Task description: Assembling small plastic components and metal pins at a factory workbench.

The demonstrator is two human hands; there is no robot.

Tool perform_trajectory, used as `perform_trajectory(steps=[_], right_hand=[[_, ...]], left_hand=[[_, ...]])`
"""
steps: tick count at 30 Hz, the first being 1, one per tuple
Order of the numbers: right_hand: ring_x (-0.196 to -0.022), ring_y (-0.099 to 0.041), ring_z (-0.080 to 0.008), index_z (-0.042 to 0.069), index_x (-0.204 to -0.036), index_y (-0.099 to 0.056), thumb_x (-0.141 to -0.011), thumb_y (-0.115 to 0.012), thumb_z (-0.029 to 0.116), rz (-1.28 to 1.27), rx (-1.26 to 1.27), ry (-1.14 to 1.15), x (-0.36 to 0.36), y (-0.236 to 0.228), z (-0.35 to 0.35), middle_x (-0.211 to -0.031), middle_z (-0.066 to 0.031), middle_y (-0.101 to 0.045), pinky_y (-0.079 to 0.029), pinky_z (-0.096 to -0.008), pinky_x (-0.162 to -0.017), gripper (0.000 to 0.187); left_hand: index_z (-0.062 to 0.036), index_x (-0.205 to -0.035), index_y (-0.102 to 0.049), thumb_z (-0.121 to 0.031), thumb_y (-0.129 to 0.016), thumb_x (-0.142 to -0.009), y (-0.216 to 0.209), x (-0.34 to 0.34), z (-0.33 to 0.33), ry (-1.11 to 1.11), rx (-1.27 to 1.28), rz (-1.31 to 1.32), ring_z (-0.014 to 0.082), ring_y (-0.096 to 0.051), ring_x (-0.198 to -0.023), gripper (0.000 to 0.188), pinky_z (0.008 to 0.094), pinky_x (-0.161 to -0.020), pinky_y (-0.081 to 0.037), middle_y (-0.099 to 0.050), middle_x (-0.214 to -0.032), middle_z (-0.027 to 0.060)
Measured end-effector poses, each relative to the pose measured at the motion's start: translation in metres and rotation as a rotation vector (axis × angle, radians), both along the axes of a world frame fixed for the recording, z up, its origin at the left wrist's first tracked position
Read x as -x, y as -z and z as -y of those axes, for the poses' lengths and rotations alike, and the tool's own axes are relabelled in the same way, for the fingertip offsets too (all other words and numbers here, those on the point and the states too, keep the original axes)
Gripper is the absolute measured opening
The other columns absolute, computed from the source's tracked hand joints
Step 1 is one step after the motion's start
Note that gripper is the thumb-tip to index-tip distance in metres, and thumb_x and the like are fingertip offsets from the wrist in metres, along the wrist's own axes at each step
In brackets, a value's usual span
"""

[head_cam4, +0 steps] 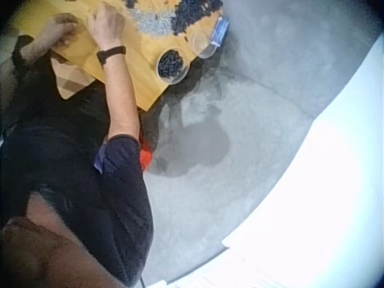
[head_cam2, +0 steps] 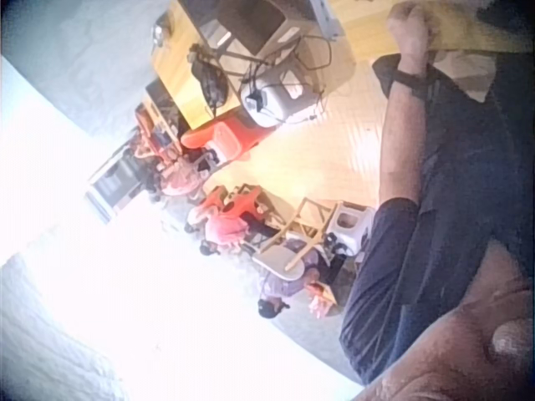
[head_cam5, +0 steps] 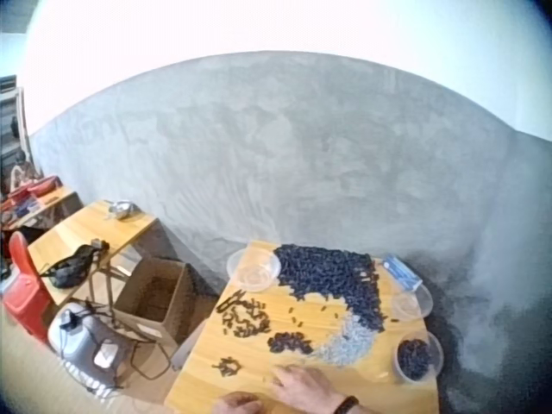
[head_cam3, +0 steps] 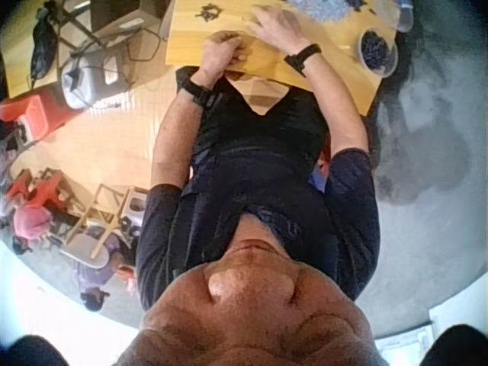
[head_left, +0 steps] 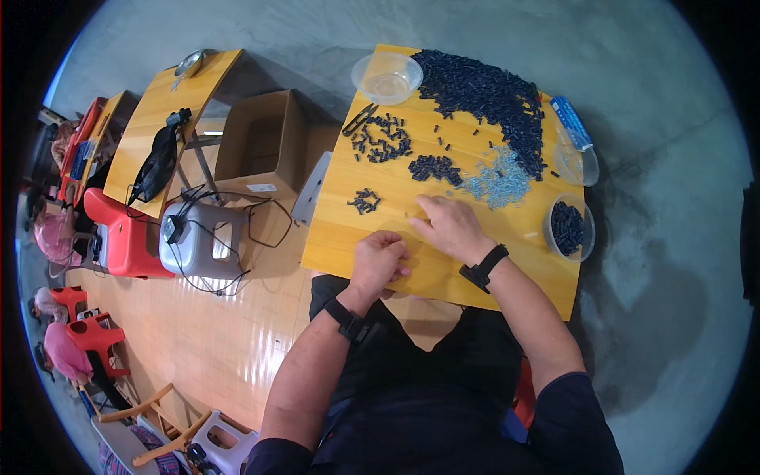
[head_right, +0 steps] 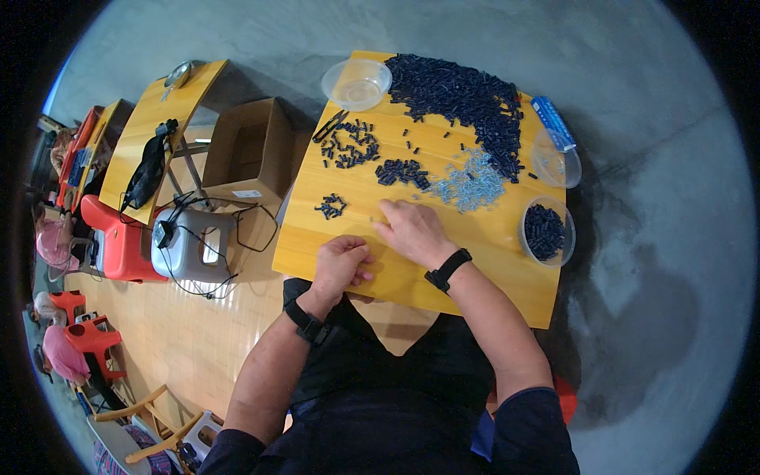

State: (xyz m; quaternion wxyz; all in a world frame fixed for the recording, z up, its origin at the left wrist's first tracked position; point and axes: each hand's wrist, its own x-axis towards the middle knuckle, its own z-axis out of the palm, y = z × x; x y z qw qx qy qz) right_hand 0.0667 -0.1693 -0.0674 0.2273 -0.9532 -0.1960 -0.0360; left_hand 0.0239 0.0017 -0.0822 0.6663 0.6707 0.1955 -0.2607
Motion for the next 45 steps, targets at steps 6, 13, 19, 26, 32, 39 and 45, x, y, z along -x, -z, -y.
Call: perform_trajectory(steps=[6,13,19,26,32,39,45], right_hand=[[-0.072,-0.063,-0.0358,0.005,-0.084,-0.057,-0.085,-0.056,0.017,0.002,0.012,-0.129,-0.013,0.006,-0.014,-0.078,-0.0161,-0.061,-0.050,-0.0455,-0.065,0.012],[-0.071,-0.063,-0.0364,0.002,-0.082,-0.057,-0.083,-0.051,0.009,0.038,0.120,-0.042,-0.018,0.016,0.001,-0.081,-0.0179,-0.062,-0.051,-0.0459,-0.064,0.010],[-0.070,-0.061,-0.0394,-0.001,-0.080,-0.054,-0.079,-0.055,0.008,-0.047,0.026,0.075,0.005,0.006,0.028,-0.078,-0.0197,-0.061,-0.049,-0.0474,-0.065,0.009],[-0.073,-0.059,-0.0392,0.000,-0.078,-0.052,-0.076,-0.056,0.004,-0.026,-0.119,0.196,0.015,0.012,0.048,-0.079,-0.0196,-0.060,-0.047,-0.0479,-0.064,0.006],[-0.072,-0.058,-0.0378,0.003,-0.078,-0.054,-0.074,-0.057,0.005,-0.029,-0.170,0.229,0.013,0.020,0.051,-0.077,-0.0169,-0.059,-0.047,-0.0464,-0.064,0.006],[-0.072,-0.059,-0.0365,0.004,-0.077,-0.054,-0.074,-0.058,0.006,0.003,-0.210,0.257,0.014,0.025,0.053,-0.077,-0.0156,-0.060,-0.048,-0.0457,-0.063,0.005],[-0.072,-0.059,-0.0368,0.004,-0.077,-0.054,-0.074,-0.057,0.006,-0.011,-0.201,0.256,0.014,0.023,0.052,-0.077,-0.0157,-0.060,-0.048,-0.0462,-0.063,0.005]], left_hand=[[0.0034,-0.108,-0.059,-0.012,-0.057,-0.088,-0.003,-0.003,0.001,0.015,-0.007,-0.009,0.0125,-0.062,-0.053,0.025,0.0215,-0.042,-0.046,-0.067,-0.084,0.0104],[0.0025,-0.107,-0.058,-0.014,-0.057,-0.088,0.000,-0.004,0.001,-0.004,0.026,-0.008,0.0124,-0.061,-0.050,0.025,0.0221,-0.042,-0.046,-0.067,-0.082,0.0101],[0.0037,-0.091,-0.064,-0.017,-0.058,-0.089,-0.001,-0.021,0.015,-0.073,-0.076,0.288,0.0122,-0.054,-0.045,0.021,0.0252,-0.041,-0.041,-0.063,-0.067,0.0079],[0.0022,-0.086,-0.068,-0.017,-0.063,-0.082,0.014,-0.082,0.038,-0.098,-0.619,0.603,0.0375,-0.065,-0.072,0.021,0.0410,-0.068,-0.052,-0.065,-0.074,0.0234],[0.0007,-0.085,-0.069,-0.027,-0.062,-0.082,0.002,-0.098,0.049,-0.063,-0.693,0.395,0.0392,-0.065,-0.081,0.029,0.0432,-0.076,-0.052,-0.066,-0.081,0.0234],[-0.0013,-0.084,-0.071,-0.031,-0.064,-0.079,-0.006,-0.109,0.055,0.051,-0.798,0.299,0.0385,-0.066,-0.084,0.031,0.0436,-0.077,-0.052,-0.068,-0.085,0.0216],[-0.0008,-0.080,-0.071,-0.030,-0.071,-0.075,0.000,-0.110,0.055,0.020,-0.841,0.300,0.0341,-0.067,-0.078,0.030,0.0396,-0.073,-0.053,-0.068,-0.080,0.0206]])
